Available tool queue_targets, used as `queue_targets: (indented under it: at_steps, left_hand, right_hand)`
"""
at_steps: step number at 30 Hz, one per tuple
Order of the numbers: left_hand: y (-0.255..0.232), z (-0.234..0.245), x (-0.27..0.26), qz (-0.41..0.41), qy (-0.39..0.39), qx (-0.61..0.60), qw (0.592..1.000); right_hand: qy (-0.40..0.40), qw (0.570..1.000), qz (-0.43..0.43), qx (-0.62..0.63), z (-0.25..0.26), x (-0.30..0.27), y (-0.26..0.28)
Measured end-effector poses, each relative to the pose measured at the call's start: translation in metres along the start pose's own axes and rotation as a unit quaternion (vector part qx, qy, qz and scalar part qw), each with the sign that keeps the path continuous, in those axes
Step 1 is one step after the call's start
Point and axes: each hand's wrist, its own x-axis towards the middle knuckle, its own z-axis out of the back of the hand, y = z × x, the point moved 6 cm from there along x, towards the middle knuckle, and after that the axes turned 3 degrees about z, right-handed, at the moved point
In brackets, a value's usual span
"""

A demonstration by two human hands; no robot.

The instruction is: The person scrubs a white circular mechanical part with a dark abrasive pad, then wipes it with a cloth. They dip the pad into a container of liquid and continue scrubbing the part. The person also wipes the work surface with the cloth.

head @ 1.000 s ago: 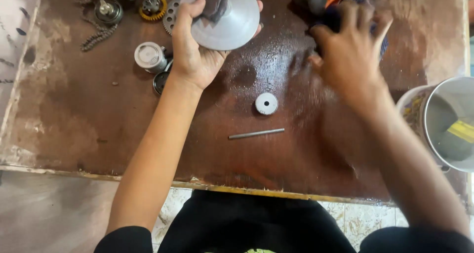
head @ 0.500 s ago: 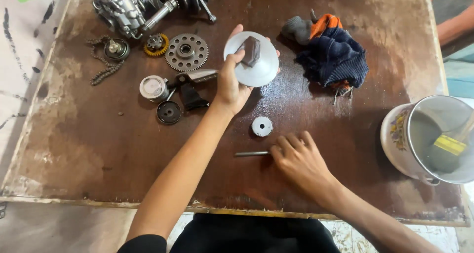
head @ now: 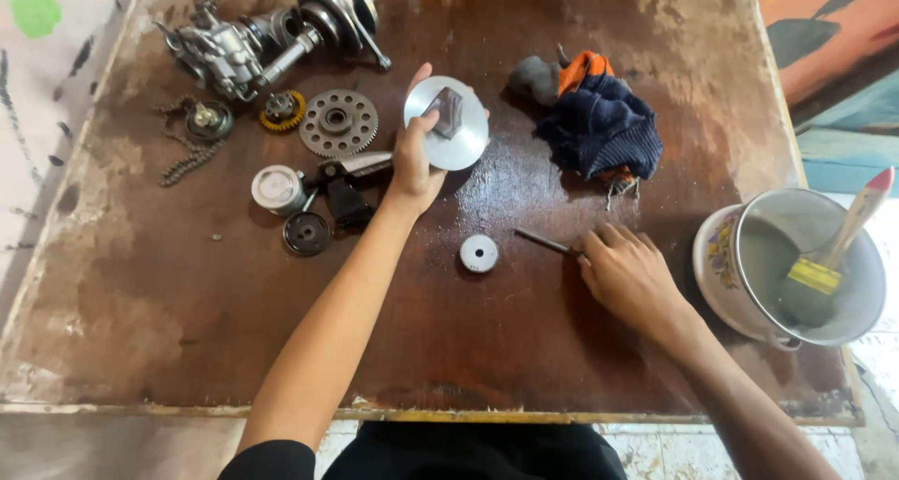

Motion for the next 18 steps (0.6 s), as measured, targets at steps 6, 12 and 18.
queue_targets:
  at_steps: [6,12,18]
  left_hand:
    - [-0.008,0.009,0.01,0.012,-0.049,-0.011,0.999]
    - [0.001,0.029,0.017,0.007,-0.089,0.055,0.994]
    - [-0.01,0.004,0.012,0.022,-0.031,-0.007,0.999]
  right_hand:
    - [-0.085,0.996,0.009,-0.02,0.033,0.084,-0.005]
    - [-0.043,0.993,0.018,-0.111,-0.045,0.155,-0.073]
    - [-0.005,0.963,-0.151,-0.222,-0.041,0.189,-0.116]
